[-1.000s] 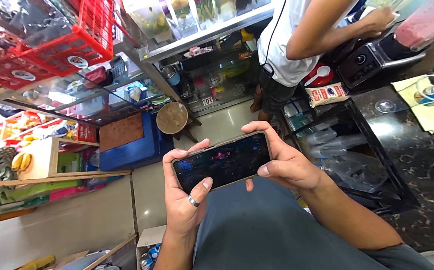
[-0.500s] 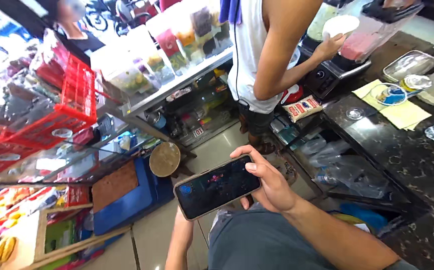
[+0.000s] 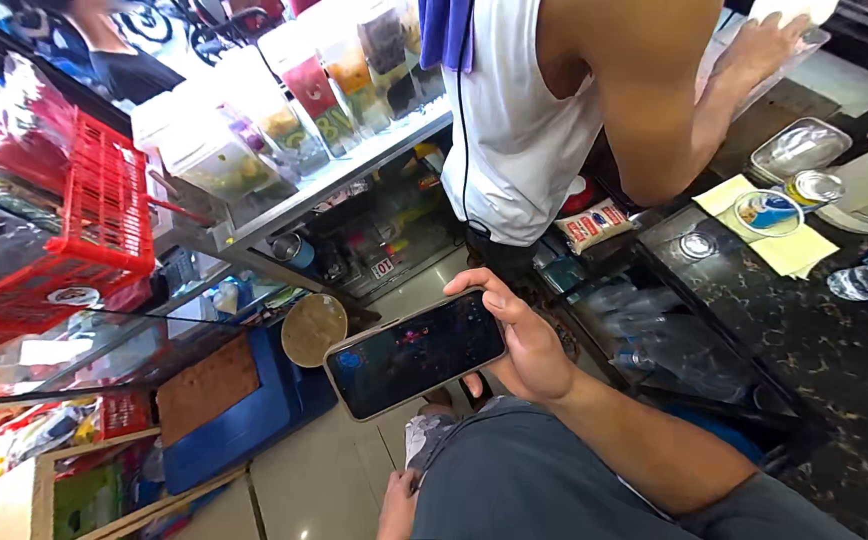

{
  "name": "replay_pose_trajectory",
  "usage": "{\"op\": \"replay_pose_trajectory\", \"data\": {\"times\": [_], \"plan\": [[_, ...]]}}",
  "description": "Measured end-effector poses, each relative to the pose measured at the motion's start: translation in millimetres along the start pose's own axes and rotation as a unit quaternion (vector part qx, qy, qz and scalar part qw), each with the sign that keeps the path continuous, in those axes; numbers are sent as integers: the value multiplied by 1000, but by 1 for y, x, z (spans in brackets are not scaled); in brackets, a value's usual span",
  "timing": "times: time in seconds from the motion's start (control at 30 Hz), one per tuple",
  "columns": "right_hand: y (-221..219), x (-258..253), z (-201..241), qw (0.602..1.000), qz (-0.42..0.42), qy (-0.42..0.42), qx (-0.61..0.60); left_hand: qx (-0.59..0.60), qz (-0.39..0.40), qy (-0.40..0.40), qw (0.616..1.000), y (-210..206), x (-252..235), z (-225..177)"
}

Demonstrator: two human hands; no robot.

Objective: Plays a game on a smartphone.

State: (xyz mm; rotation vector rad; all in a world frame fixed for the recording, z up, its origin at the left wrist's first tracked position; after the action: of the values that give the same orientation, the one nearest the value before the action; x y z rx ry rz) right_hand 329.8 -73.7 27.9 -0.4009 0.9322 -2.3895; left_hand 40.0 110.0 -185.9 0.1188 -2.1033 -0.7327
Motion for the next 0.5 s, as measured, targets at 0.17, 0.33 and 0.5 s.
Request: {"op": "replay_pose_trajectory", "data": {"times": [0.17, 0.33, 0.5], "plan": [[-3, 3, 10, 1000, 6, -7, 1, 48, 30, -18, 998, 15, 13, -26], [4, 8, 7, 999, 1, -35, 0, 295, -229, -198, 906, 98, 24, -71], [7, 31, -9, 998, -2, -64, 27, 609, -79, -354, 705, 122, 67, -174]]}}
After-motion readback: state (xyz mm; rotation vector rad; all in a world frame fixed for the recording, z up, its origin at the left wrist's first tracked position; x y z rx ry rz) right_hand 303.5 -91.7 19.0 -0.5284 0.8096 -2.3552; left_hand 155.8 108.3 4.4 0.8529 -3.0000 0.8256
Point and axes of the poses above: each hand's wrist, its own x-axis away from the middle knuckle, its own y-axis out of the back of the hand, z = x × y, the point moved 2 cm from there along -x, towards the middle knuckle, and after that the axes turned 11 degrees about -z, right-handed, at the moved point
